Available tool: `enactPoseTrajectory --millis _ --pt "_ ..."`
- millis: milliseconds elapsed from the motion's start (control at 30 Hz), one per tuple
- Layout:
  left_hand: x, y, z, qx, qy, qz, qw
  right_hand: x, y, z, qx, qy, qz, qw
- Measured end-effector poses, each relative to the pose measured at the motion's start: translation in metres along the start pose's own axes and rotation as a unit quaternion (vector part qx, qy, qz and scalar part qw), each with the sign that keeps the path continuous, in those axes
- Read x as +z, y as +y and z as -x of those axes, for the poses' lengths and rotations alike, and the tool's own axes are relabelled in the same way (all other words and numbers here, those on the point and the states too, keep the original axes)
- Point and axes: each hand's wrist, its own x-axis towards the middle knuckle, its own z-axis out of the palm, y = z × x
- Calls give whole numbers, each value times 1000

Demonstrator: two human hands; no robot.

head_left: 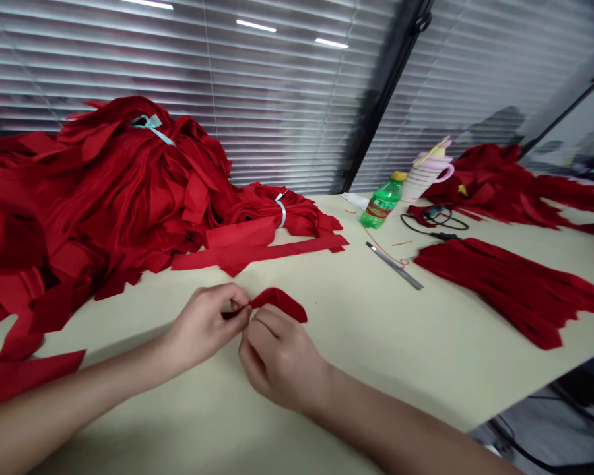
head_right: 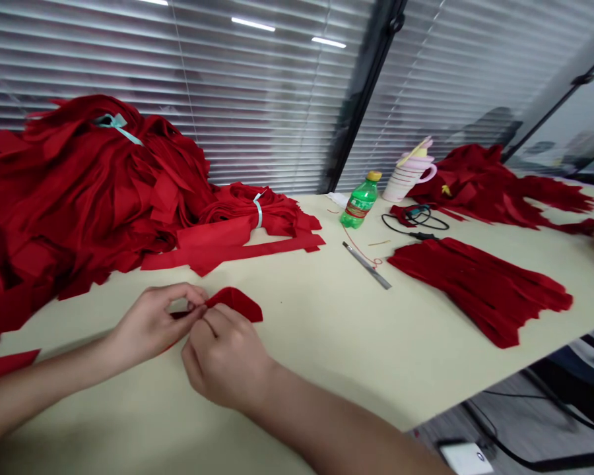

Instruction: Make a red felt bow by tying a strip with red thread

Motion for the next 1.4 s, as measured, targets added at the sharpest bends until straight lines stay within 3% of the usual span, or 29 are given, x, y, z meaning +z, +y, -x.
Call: enactPoseTrajectory --millis 167,267,367,567,633,700,767,800,867,967,1033,1100,1200,1300,1400 --pt "0 5 -1 -107 15 135 985 -6 -3 -9 151 31 -140 978" --pt "2 8 1 -122 2 184 975 -12 1 -18 259 48 -263 928" --pt "1 10 2 -97 -35 203 974 -20 6 -25 336 34 -366 867" --pt "-10 21 7 50 -127 160 978 -24 18 -21 421 -84 -440 789" --pt "-10 24 12 161 -150 35 975 -20 20 -19 434 -114 -437 780" --pt "-6 24 17 306 -142 -174 925 -15 20 -17 436 -117 -418 788" --pt "-1 20 21 393 -115 -345 845 -11 16 -15 421 -90 -377 820" --pt "1 17 22 402 -103 -382 826 -9 13 -13 406 -66 -348 842" --pt "3 12 23 384 -103 -408 822 -8 7 -10 361 -6 -282 889" --pt "0 12 21 362 -96 -389 841 -10 -2 -6 249 50 -191 948" --pt "-2 16 20 354 -86 -356 860 -12 -5 -4 150 50 -147 976" --pt "-3 19 20 325 -73 -290 897 -13 -7 -3 59 37 -112 991" --pt "-3 16 18 265 -46 -182 946 -13 -6 -1 -57 9 -52 997" --pt "-2 8 16 236 -16 -139 962 -11 -4 0 -189 -16 119 975" --pt "-2 2 12 175 23 -94 980 -9 -2 1 -199 -25 202 959"
